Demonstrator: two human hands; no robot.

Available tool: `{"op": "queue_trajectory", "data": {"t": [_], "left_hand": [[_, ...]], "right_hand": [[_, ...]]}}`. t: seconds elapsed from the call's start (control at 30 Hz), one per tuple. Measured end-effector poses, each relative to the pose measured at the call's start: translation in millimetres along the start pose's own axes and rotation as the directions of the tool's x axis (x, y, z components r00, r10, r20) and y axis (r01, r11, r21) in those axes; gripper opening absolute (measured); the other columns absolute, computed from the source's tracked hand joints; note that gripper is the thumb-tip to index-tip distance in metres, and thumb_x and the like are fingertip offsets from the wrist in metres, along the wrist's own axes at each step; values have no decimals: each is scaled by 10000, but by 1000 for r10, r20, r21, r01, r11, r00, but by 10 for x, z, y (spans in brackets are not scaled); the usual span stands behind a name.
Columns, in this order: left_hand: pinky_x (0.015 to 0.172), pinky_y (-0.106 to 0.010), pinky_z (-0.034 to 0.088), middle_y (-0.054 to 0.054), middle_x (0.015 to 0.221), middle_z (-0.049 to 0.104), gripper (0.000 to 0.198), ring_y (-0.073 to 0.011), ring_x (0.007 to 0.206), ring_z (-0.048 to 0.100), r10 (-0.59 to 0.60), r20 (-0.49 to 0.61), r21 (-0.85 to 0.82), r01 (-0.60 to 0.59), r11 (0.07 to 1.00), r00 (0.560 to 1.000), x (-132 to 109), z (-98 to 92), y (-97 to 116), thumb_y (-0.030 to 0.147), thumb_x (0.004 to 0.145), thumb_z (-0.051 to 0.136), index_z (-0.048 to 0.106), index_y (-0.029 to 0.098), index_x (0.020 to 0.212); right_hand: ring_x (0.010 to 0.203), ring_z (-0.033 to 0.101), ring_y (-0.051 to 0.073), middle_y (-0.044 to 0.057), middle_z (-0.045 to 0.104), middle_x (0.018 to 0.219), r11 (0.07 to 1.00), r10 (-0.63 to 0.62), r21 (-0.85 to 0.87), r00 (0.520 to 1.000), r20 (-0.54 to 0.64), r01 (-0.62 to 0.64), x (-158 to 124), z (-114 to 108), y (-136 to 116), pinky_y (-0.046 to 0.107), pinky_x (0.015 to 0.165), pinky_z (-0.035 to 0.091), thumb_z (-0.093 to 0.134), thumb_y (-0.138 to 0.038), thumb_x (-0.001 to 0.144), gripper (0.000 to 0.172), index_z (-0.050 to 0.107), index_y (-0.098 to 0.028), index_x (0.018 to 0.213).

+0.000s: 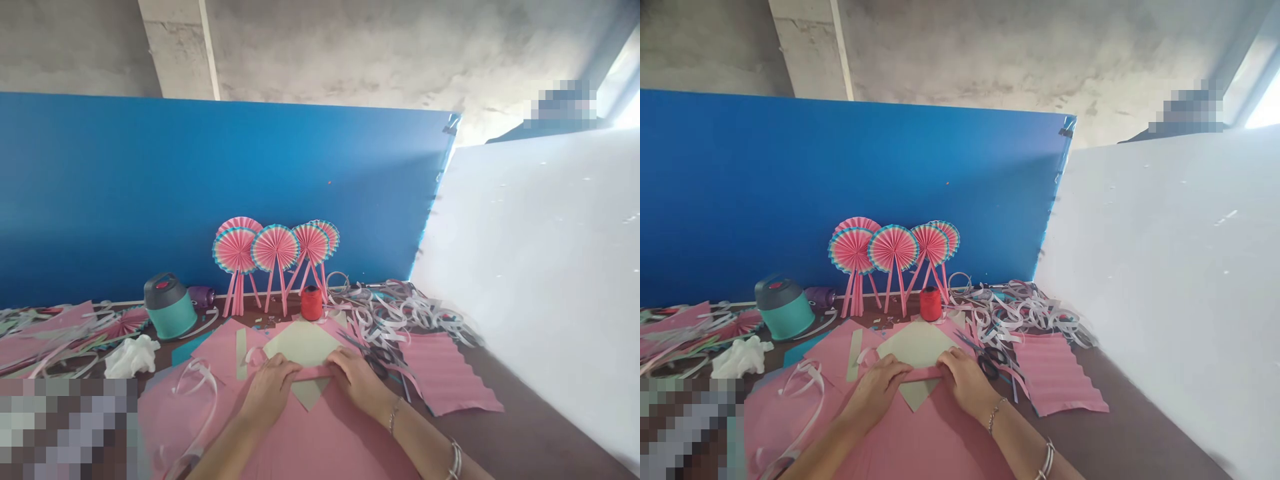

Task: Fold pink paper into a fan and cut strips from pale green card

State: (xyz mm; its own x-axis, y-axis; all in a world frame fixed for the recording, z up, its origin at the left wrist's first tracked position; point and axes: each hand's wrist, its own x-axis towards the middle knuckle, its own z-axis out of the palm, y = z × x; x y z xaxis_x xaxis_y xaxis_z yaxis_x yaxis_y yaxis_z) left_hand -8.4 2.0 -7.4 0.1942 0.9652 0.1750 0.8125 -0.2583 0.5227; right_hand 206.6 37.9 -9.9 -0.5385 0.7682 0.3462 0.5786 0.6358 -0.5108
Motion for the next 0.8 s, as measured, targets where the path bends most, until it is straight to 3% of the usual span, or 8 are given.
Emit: {"op": "queue_trajectory", "data": {"t": [0.43,0.8], "left_hand": [[731,-304,406,-28,841,559,356,-179,830,546,-29,2,20,29,999,1000,34,33,-19,239,889,317,671,270,923],[718,-300,377,-23,827,567,241,-176,801,530,-49,-20,11,49,999,999,30,24,-9,165,843,335,563,210,778]], "right_hand": [[766,546,158,34,561,806,997,75,9,997,-11,-75,36,25,13,273,688,418,432,-136,861,183,597,-167,789],[734,527,158,22,549,776,989,150,21,988,-23,-149,54,29,8,259,659,393,457,-114,806,127,552,-173,747]]}}
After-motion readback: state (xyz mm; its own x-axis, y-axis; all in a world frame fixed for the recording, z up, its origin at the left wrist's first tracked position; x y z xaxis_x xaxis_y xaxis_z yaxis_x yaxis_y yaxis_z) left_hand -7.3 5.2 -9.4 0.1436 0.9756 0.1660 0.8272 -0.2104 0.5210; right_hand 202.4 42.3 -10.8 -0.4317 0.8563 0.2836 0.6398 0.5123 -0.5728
